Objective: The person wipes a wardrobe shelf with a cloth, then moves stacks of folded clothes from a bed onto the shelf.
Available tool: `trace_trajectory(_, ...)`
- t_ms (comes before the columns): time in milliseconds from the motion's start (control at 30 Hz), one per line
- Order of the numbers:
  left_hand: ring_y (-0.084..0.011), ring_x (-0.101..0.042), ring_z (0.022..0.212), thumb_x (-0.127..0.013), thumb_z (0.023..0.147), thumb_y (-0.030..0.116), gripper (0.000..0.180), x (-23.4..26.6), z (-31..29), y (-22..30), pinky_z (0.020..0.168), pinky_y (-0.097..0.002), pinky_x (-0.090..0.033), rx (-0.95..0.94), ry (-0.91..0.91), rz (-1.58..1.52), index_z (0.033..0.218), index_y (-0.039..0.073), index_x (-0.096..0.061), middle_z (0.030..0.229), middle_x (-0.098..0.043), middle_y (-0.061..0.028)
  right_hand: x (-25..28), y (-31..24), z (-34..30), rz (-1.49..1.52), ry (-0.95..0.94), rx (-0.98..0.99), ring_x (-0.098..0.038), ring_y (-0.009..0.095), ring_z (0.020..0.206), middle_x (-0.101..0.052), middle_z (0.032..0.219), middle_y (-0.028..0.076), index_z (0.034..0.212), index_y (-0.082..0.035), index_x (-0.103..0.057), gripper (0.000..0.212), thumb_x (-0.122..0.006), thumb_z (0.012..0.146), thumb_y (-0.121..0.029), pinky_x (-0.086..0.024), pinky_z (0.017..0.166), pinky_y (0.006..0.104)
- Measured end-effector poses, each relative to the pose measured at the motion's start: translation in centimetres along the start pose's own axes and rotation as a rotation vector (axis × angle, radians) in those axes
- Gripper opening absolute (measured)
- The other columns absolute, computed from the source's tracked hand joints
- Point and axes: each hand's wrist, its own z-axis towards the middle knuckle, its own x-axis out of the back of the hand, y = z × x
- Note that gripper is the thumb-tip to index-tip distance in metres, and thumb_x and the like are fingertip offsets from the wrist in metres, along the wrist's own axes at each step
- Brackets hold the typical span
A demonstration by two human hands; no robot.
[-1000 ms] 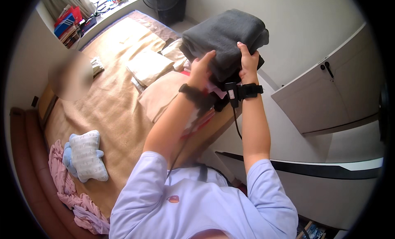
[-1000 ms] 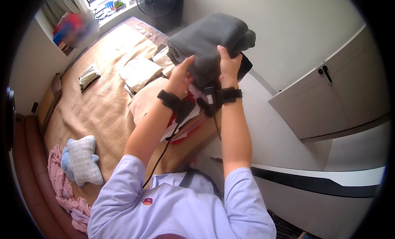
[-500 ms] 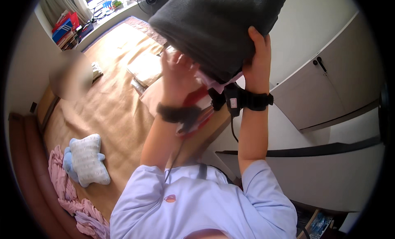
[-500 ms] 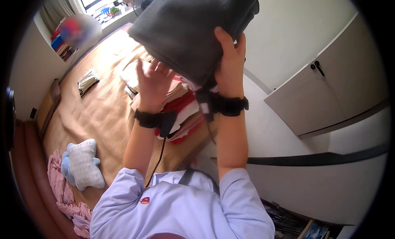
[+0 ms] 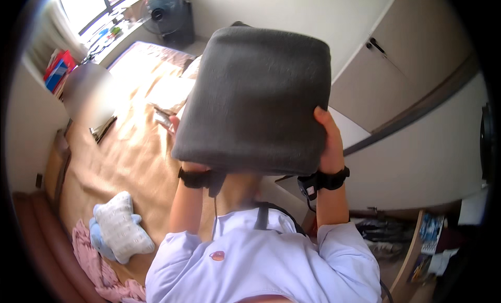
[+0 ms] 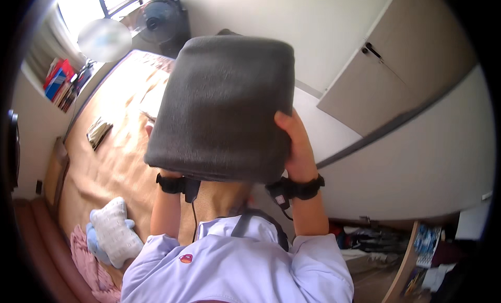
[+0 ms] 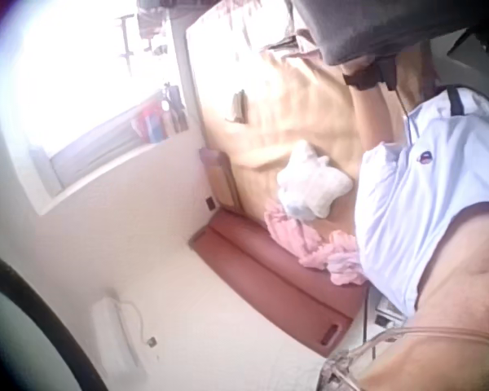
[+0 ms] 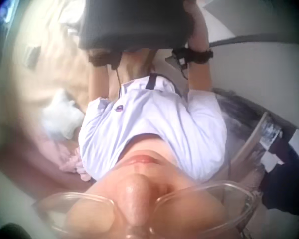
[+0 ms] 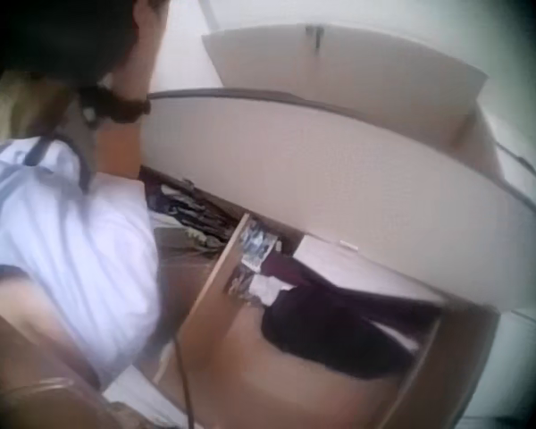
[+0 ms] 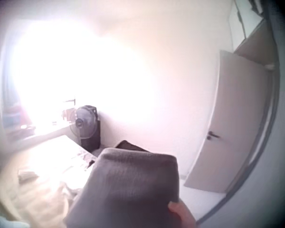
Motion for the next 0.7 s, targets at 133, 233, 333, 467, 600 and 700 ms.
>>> trace_trajectory(133, -0.0259, -0.045, 0.11, -0.042, 0.083, 0.049, 0.063, -0.7, -2.3, -0.6, 0.089, -0.0371, -0.04, 0.178, -0.06, -0.068, 0.123, 0.0, -0.036, 0.121, -0.044, -0.0172, 1.3, -0.2, -4.5, -0.021, 0.117, 0.013, -0.054, 0.02, 0.093, -0.053, 0.107, 0.013, 0.112, 0.002, -0.044, 0.042, -0.05, 0.083, -0.027, -0.044, 0.081, 0.03)
trace_trajectory(233, -0.0236, -0.05, 0.103, -0.047, 0.082, 0.045, 0.062, 0.9, -3.8, -0.7, 0.085, -0.0332, -0.043, 0.396, 0.196, 0.292, 0.123, 0.001, -0.036, 0.117, -0.048, -0.0147, 2.1, -0.8, -8.3, -0.069, 0.245, 0.051, -0.052, 0.019, 0.094, -0.052, 0.107, 0.012, 0.114, 0.002, -0.043, 0.044, -0.051, 0.082, -0.028, -0.042, 0.082, 0.0291)
trace_trajectory(333, -0.0219, -0.05, 0.102, -0.053, 0.08, 0.037, 0.058, 0.7, -2.9, -2.6, 0.085, -0.0321, -0.043, 0.558, 0.124, 0.37, 0.123, 0.001, -0.036, 0.115, -0.048, -0.0134, 2.9, -1.5, -11.8, -0.129, 0.282, 0.115, -0.05, 0.018, 0.096, -0.051, 0.109, 0.011, 0.115, 0.002, -0.042, 0.049, -0.054, 0.081, -0.03, -0.04, 0.083, 0.0285)
trace_trajectory(467, -0.0211, -0.048, 0.103, -0.057, 0.078, 0.034, 0.06, 0.6, -2.3, -5.6, 0.087, -0.0317, -0.04, 0.742, 0.168, 0.394, 0.123, 0.001, -0.034, 0.116, -0.047, -0.0119, 4.7, -1.7, -16.7, -0.145, 0.413, 0.172, -0.047, 0.017, 0.101, -0.049, 0.112, 0.01, 0.118, 0.002, -0.039, 0.053, -0.056, 0.08, -0.031, -0.036, 0.086, 0.028)
trace_trajectory(600, -0.0218, -0.049, 0.103, -0.062, 0.075, 0.037, 0.067, -0.8, -1.6, -9.7, 0.087, -0.0318, -0.04, 0.877, -0.015, 0.484, 0.123, -0.001, -0.034, 0.115, -0.047, -0.0126, 6.0, -1.7, -21.5, -0.093, 0.47, 0.247, -0.045, 0.017, 0.103, -0.047, 0.115, 0.009, 0.12, 0.002, -0.038, 0.053, -0.055, 0.081, -0.03, -0.033, 0.089, 0.0279)
trace_trajectory(700, -0.0218, -0.049, 0.101, -0.064, 0.072, 0.036, 0.07, -2.1, -1.9, -12.9, 0.087, -0.0311, -0.04, 0.984, -0.08, 0.493, 0.123, -0.001, -0.034, 0.114, -0.048, -0.0123, 5.5, -2.4, -25.6, -0.102, 0.574, 0.324, -0.045, 0.018, 0.103, -0.047, 0.115, 0.01, 0.122, 0.0, -0.036, 0.058, -0.056, 0.079, -0.032, -0.035, 0.088, 0.0289)
